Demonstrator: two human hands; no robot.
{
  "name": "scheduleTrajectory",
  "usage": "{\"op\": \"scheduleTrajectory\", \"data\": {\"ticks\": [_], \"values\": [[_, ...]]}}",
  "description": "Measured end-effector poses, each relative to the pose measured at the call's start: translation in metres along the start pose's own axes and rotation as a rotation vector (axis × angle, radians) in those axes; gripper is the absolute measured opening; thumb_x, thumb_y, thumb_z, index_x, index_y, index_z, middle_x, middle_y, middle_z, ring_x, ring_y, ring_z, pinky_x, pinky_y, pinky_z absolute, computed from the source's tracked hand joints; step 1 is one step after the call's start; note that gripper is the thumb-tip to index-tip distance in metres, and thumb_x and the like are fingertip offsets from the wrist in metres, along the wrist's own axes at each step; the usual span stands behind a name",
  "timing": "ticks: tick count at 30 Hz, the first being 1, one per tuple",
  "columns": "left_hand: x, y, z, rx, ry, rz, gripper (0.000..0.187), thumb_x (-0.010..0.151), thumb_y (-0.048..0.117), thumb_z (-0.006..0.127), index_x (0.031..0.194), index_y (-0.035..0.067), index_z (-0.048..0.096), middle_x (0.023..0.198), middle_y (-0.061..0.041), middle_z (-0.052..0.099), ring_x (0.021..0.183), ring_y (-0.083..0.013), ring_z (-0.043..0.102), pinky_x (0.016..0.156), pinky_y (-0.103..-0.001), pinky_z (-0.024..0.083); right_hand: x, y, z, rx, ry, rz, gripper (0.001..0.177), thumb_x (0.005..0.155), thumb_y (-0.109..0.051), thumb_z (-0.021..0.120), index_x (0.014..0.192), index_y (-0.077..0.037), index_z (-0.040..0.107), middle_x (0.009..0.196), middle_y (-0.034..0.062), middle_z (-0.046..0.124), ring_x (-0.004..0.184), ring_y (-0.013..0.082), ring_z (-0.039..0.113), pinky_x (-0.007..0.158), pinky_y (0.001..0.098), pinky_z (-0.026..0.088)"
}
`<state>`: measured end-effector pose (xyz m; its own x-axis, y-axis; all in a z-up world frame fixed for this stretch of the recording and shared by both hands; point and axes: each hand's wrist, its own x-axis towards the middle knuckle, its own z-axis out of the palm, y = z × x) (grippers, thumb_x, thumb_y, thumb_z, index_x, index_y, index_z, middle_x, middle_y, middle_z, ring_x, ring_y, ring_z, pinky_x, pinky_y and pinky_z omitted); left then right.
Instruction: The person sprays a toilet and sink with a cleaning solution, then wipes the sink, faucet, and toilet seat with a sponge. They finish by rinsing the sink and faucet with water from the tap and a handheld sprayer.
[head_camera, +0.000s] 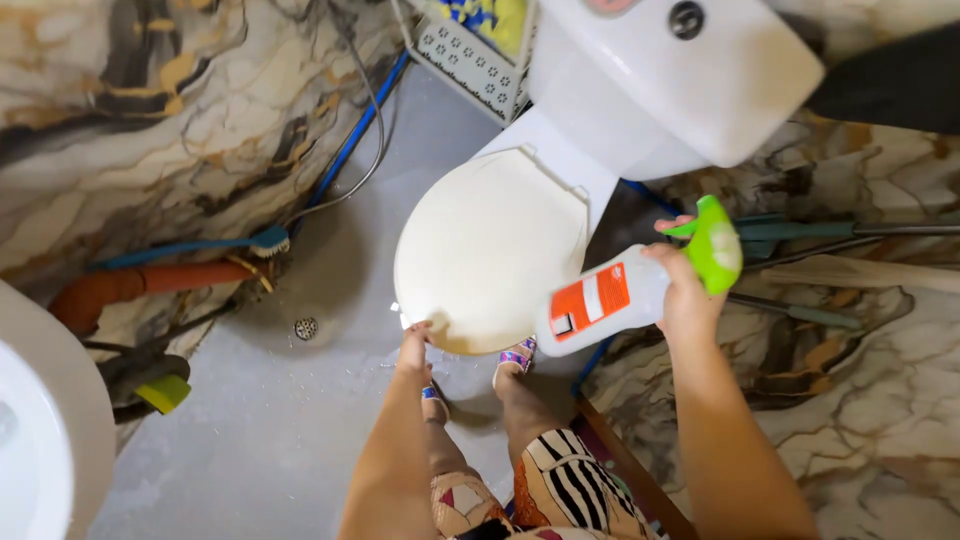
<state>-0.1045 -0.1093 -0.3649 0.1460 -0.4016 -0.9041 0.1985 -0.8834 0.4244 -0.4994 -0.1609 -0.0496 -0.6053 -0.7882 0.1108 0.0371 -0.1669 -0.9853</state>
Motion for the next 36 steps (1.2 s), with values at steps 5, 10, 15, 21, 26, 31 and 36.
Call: {"op": "scheduleTrajectory", "data": {"ticks": [5,10,15,21,26,31,36], "values": [[0.033,0.002,0.001,-0.172,-0.051,-0.128,0.073,0.074,0.033,0.064,0.146,0.030,0.050,0.163,-0.005,0.023,0.157,-0.0307,0.006,0.118,-0.071,0.009,-0.001,0.001,0.019,0.067,-0.042,0.011,0.054,0.091,0.011,0.063,0.141,0.000,0.045,0.124,0.0103,0.057,0.106,0.0225,0.062,0.095,0.0345,0.056],[-0.020,0.023,0.025,0.078,-0.222,0.164,0.084,0.076,0.031,0.065,0.153,0.015,0.036,0.158,-0.014,0.045,0.150,-0.0319,0.031,0.118,-0.058,0.020,-0.007,0.017,0.013,0.007,-0.009,-0.028,0.047,0.093,0.011,0.066,0.136,-0.002,0.050,0.121,0.0090,0.058,0.113,0.0200,0.060,0.098,0.0353,0.056],[-0.169,0.079,0.073,0.457,-0.632,0.622,0.099,0.072,0.031,0.084,0.157,0.012,0.036,0.156,-0.016,0.048,0.142,-0.0274,0.046,0.117,-0.038,0.036,-0.032,0.069,0.017,0.061,-0.135,0.509,0.031,0.091,-0.003,0.077,0.116,-0.003,0.060,0.099,0.0044,0.064,0.087,0.0174,0.062,0.076,0.0317,0.053],[-0.235,0.046,0.101,0.711,-0.611,0.501,0.128,0.059,0.031,0.092,0.157,-0.003,0.017,0.145,-0.025,0.049,0.133,-0.0329,0.051,0.111,-0.037,0.043,-0.088,0.115,0.059,-0.029,-0.292,0.718,0.028,0.083,-0.016,0.080,0.108,-0.008,0.068,0.093,0.0001,0.068,0.079,0.0115,0.063,0.072,0.0287,0.053],[-0.206,0.013,0.093,0.569,-0.512,0.433,0.117,0.059,0.017,0.083,0.155,-0.005,0.020,0.139,-0.024,0.055,0.129,-0.0331,0.056,0.108,-0.035,0.045,-0.109,0.128,0.075,-0.372,-0.306,0.689,0.024,0.082,-0.016,0.080,0.097,-0.002,0.070,0.085,0.0043,0.068,0.074,0.0130,0.062,0.070,0.0306,0.052],[-0.201,0.019,0.068,0.581,-0.517,0.431,0.117,0.059,0.015,0.080,0.157,0.000,0.019,0.136,-0.021,0.057,0.127,-0.0313,0.057,0.106,-0.035,0.046,-0.125,0.131,0.090,-0.284,-0.259,0.666,0.028,0.078,-0.015,0.082,0.099,-0.004,0.068,0.087,0.0030,0.068,0.073,0.0126,0.062,0.067,0.0316,0.053],[-0.214,0.028,0.053,0.547,-0.491,0.310,0.117,0.056,0.013,0.076,0.158,0.006,0.020,0.134,-0.020,0.059,0.121,-0.0328,0.061,0.096,-0.041,0.052,-0.136,0.129,0.105,-0.292,-0.351,0.582,0.031,0.077,-0.014,0.081,0.103,-0.004,0.067,0.088,0.0032,0.067,0.077,0.0124,0.063,0.069,0.0302,0.053]]}}
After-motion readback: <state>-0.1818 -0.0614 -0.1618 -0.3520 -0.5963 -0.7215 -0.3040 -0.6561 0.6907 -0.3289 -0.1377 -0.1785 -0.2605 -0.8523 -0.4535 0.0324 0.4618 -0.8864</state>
